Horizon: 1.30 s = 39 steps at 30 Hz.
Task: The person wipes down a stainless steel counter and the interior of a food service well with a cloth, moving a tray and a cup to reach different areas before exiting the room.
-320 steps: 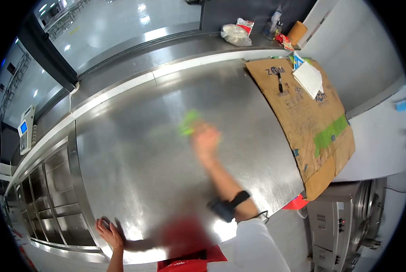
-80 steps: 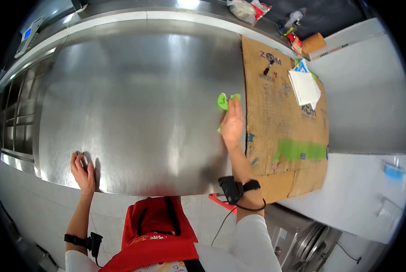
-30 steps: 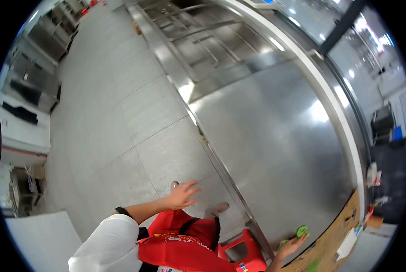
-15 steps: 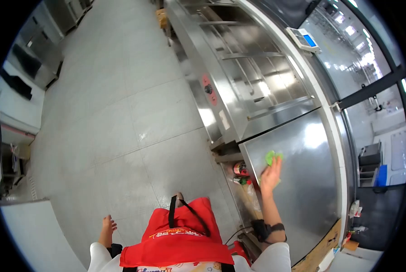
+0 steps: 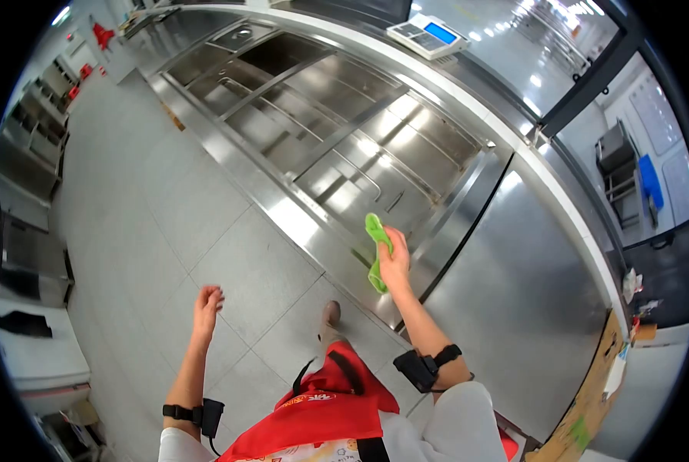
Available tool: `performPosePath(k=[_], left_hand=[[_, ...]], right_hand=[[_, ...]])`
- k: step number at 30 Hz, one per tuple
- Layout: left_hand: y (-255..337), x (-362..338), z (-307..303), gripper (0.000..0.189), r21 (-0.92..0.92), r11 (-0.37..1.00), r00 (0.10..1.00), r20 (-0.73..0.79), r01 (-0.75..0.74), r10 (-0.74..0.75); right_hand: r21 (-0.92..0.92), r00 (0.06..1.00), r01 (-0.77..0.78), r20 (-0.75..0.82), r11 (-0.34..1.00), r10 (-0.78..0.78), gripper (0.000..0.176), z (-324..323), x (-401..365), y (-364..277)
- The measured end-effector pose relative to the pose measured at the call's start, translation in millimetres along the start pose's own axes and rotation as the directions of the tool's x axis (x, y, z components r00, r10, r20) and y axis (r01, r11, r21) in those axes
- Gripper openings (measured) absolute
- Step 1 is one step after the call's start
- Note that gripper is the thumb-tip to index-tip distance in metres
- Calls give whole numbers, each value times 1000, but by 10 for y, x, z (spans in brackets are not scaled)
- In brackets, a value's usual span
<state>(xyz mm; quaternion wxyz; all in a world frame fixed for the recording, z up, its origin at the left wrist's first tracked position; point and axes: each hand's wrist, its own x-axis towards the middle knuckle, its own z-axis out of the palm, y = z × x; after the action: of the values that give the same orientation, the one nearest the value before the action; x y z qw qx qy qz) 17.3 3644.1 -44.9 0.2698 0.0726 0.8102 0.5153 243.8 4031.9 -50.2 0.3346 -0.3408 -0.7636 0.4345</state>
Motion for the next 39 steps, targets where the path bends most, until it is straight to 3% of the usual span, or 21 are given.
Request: performPosePath(k=[5,9,10,11,12,13,15,16,18,22,25,26,29,31,34,37,38,39], left_hand=[[1252,1028,561,18,-36,958,950,121,-286,288],[1739,1967,796,16,25,911,896,197,-411,399],[1753,2274,813,16,31,905,886,220,-425,409],[1771,2585,826,15,36,900,877,242,-435,415],[1833,2839,820,13,65,904,881,259,-424,395],[1738,3192,795,13,168,807,820,220,-566,529],[2047,3510,712,14,379,668,767,272,-640,581],[2083,3721,657,15,377,617,722,313,-690,617],[2097,4081,528,19,371,578,686,360,-727,632],[2146,4312,547,27,534,355,620,476,-767,624],[2169,4318,567,29,486,431,645,482,-760,594],[2137,4369,553,30,488,361,596,514,-795,617],[2121,4371,562,34,493,406,633,496,-769,595],[2141,4358,583,36,514,418,655,479,-749,584],[2147,4335,597,39,546,433,688,454,-717,566],[2115,4310,593,39,555,435,695,448,-709,562],[2109,4329,610,38,546,434,688,449,-716,570],[2098,4353,612,38,549,427,684,449,-719,574]], right_hand=[[120,935,-312,-139,943,327,27,310,792,283],[45,848,-465,-262,884,460,27,609,1082,1062],[-133,861,-477,-266,869,433,28,679,1089,1370],[-323,857,-515,-196,794,476,37,694,1127,1285],[-389,832,-544,-136,744,537,42,735,1116,1306],[-454,796,-563,-76,690,600,48,796,1110,1319],[-473,837,-470,28,745,546,56,801,1087,1290],[-486,856,-407,93,774,509,60,756,1150,1271],[-545,861,-383,82,746,502,63,770,1208,1198],[-629,861,-357,65,691,505,59,1146,1383,1182],[-595,822,-400,103,697,560,57,1469,1652,972],[-565,828,-390,131,727,545,58,1622,1784,985],[-525,856,-295,227,799,465,65,2128,2180,967],[-254,953,-132,235,958,194,64,2372,2450,863],[-323,819,-135,496,937,289,55,2624,2717,623],[-258,804,115,591,959,63,40,2703,2622,720],[-333,728,187,679,924,97,36,2671,2540,727],[-283,744,200,667,938,43,35,2624,2383,860]])
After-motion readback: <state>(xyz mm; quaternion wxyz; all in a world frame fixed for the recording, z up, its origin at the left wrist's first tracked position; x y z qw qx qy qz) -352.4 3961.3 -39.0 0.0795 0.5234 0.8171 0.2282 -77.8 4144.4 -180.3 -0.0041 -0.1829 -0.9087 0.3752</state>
